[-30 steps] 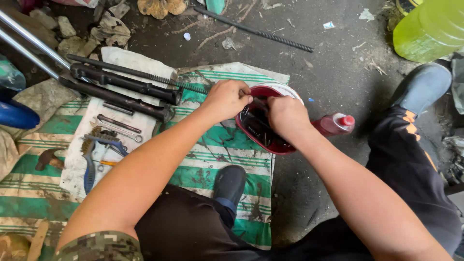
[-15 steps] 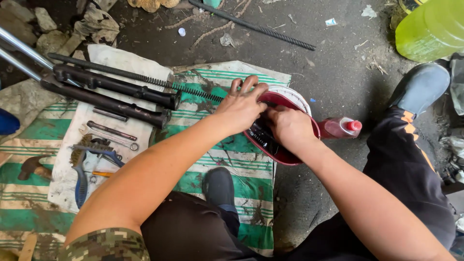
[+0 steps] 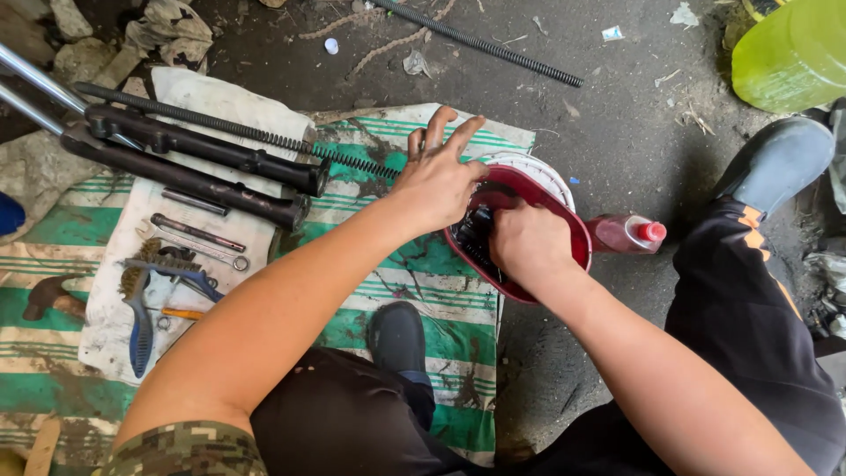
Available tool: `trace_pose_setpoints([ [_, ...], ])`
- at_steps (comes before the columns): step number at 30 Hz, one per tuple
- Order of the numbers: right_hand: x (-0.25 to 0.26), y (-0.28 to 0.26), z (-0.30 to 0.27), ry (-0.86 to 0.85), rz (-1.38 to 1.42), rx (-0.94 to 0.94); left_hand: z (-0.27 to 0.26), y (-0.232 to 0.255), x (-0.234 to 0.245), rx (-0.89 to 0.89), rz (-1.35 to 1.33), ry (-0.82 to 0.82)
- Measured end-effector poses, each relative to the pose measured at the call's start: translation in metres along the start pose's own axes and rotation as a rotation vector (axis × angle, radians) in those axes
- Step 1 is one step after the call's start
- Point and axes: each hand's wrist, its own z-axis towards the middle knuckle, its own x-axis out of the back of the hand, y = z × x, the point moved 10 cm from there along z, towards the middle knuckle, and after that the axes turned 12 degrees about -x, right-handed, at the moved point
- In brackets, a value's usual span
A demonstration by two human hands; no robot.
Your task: The person scrubs a metal rod with a brush over a red bucket containing dark liquid. They then pick up a metal spring, scrub it with the brush, and place it on a striped mat alongside other tools.
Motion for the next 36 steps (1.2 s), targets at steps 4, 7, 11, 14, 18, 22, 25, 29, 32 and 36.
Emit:
trace_pose_setpoints([
  [4,0.009,-0.006,-0.001,-0.006,0.14,0.018,-0.001,-0.007,-0.001,-0.027,-0.009,0.076],
  [7,0.01,0.003,0.003,-0.038,0.152,-0.026,0.001,-0.011,-0.005,-0.032,-0.011,0.076],
  [11,0.001,0.022,0.014,-0.161,0.251,-0.1,-0.001,-0.008,-0.003,-0.011,-0.008,-0.027],
  [14,0.009,0.018,0.007,-0.172,0.233,-0.1,-0.003,-0.001,-0.012,0.065,-0.011,-0.195],
  [18,-0.005,0.008,0.001,-0.129,0.12,-0.086,-0.001,-0.008,-0.059,0.062,0.075,-0.306],
  [22,0.014,0.024,-0.001,-0.121,0.313,-0.128,0.003,0.002,-0.019,0.218,-0.089,-0.289],
  [25,0.042,0.041,-0.019,-0.098,0.56,-0.112,-0.005,0.0,-0.013,0.127,-0.01,-0.327],
  [29,0.097,0.051,-0.048,-0.032,0.692,-0.025,-0.005,-0.004,-0.004,0.028,-0.221,-0.138],
  [32,0.114,0.061,-0.067,-0.015,0.771,0.024,-0.005,-0.012,0.003,-0.015,-0.569,0.045],
  [36,0.117,0.068,-0.081,0.023,0.873,0.071,-0.004,-0.029,0.002,0.022,-1.089,0.256],
])
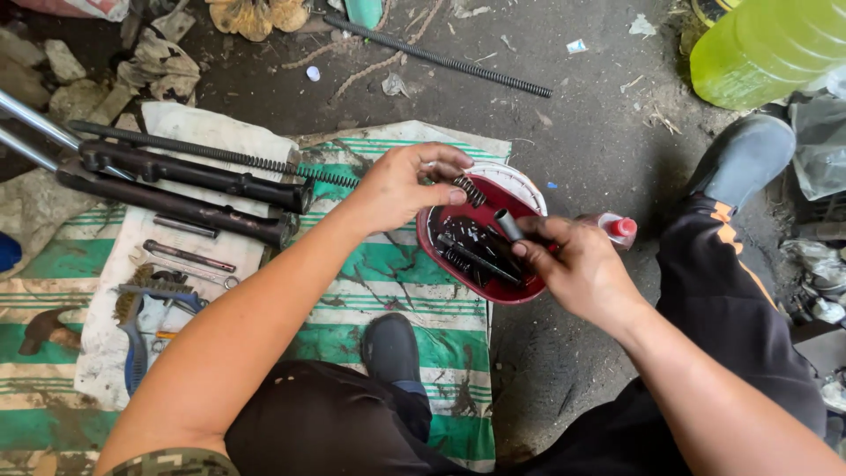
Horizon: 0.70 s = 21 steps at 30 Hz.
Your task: The person scrubs a metal rod with a brush over a red bucket containing dark liquid. They then pick up a metal spring, scrub it with the brush, and place it on a striped mat alongside other tools.
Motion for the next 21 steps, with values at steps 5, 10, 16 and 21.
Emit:
trace_pose_setpoints([
  [5,0.0,-0.019,-0.002,0.019,0.057,0.045,-0.003,0.002,-0.016,0.047,-0.109,0.009],
  [10,0.002,-0.007,0.003,0.022,0.056,0.08,0.002,0.006,-0.023,0.072,-0.141,-0.03],
  [16,0.003,-0.011,0.006,0.022,0.033,0.106,0.002,0.007,-0.022,0.061,-0.089,-0.054],
  [21,0.002,-0.015,0.007,0.021,0.019,0.093,0.003,0.015,-0.019,0.027,-0.04,-0.055],
])
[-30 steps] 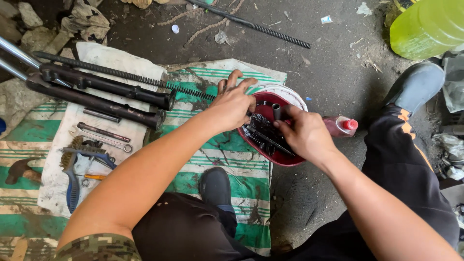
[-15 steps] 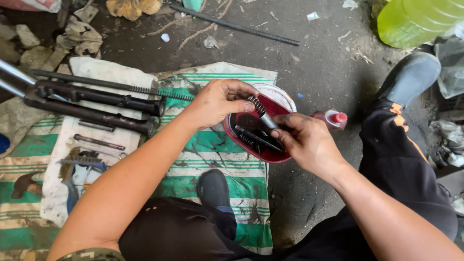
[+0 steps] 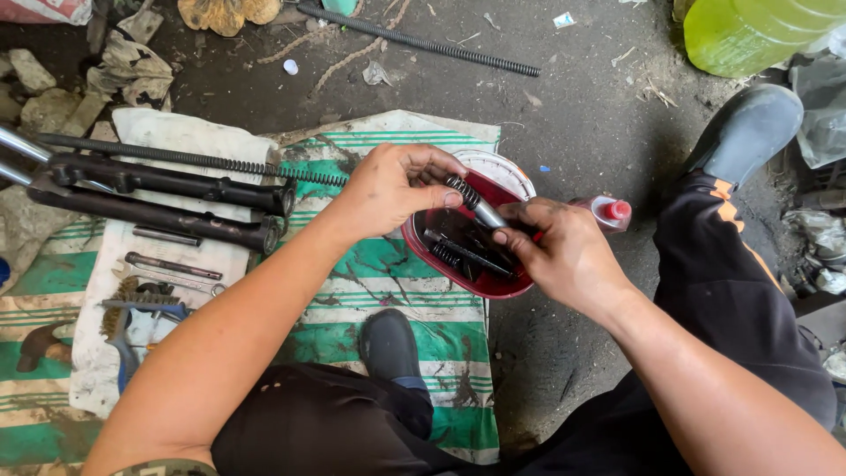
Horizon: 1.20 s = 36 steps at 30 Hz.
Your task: The person scrubs a metal rod with a brush over a red bucket containing dark liquid. They then pick up a metal spring, scrub it with the brush, and place it on a striped mat alongside other tools.
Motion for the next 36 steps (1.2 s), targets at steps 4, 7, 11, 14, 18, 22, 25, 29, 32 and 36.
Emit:
trace_pose_setpoints([
  [4,0.0,-0.004,0.002,-0.008,-0.007,0.0,-0.001,-0.003,0.003,-0.008,0.006,0.009],
  [7,0.0,-0.002,0.003,-0.005,-0.005,-0.007,-0.002,-0.005,0.004,-0.002,-0.013,0.015],
  [11,0.0,-0.002,0.003,-0.004,-0.006,-0.006,-0.002,-0.002,0.004,-0.002,0.016,0.001],
  [14,-0.001,0.0,0.003,-0.005,0.001,-0.002,-0.002,-0.001,0.003,-0.001,0.031,0.002],
  [18,-0.002,-0.002,0.003,-0.009,-0.003,0.006,-0.001,-0.003,0.004,-0.005,0.056,-0.01],
  [22,-0.002,-0.002,0.003,-0.005,-0.003,0.014,-0.001,0.003,0.004,-0.009,0.072,-0.012],
  [25,-0.003,0.003,0.004,-0.012,-0.023,-0.021,0.0,0.011,0.003,-0.024,0.147,-0.023],
  [29,-0.01,0.022,0.008,-0.026,-0.056,-0.117,0.001,0.02,0.017,-0.039,0.317,-0.01],
  [32,-0.022,0.041,0.019,-0.042,-0.107,-0.194,0.001,0.015,0.03,-0.034,0.533,0.006],
  [36,-0.065,0.061,0.051,-0.099,-0.356,-0.294,0.0,0.014,0.035,0.042,0.631,0.044],
])
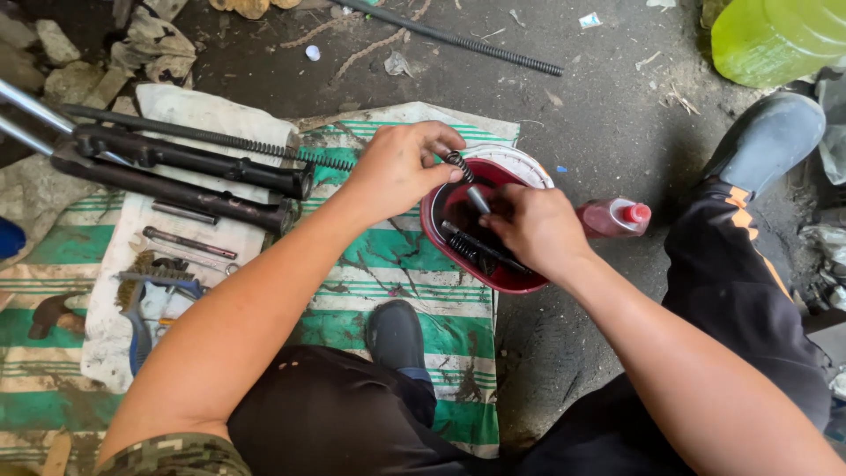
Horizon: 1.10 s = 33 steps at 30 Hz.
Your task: The person scrubs a metal rod with a brush over a red bucket containing dark liquid. They then pick up a metal spring, scrub it with the brush, and place it on a striped mat alongside other tools.
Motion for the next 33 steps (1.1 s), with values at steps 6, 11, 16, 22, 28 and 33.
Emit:
trace_pose_setpoints([
  [6,-0.055,-0.014,0.025,-0.011,-0.181,0.031,-0.005,-0.011,-0.011,0.025,-0.026,-0.015],
  [11,-0.037,-0.028,0.016,0.059,-0.278,0.147,-0.011,-0.009,-0.002,0.027,-0.042,-0.002],
  [16,-0.041,-0.012,0.01,0.037,-0.363,0.113,-0.012,-0.006,0.0,0.025,-0.052,-0.004],
  [22,-0.042,-0.013,0.014,0.018,-0.437,0.074,-0.013,-0.01,0.003,0.024,-0.074,0.004],
  [28,-0.052,-0.008,0.016,-0.009,-0.414,0.019,-0.012,-0.01,0.0,0.032,-0.097,0.002],
  [33,-0.045,-0.009,0.016,0.025,-0.452,0.037,-0.012,-0.014,-0.001,0.02,-0.094,-0.001],
])
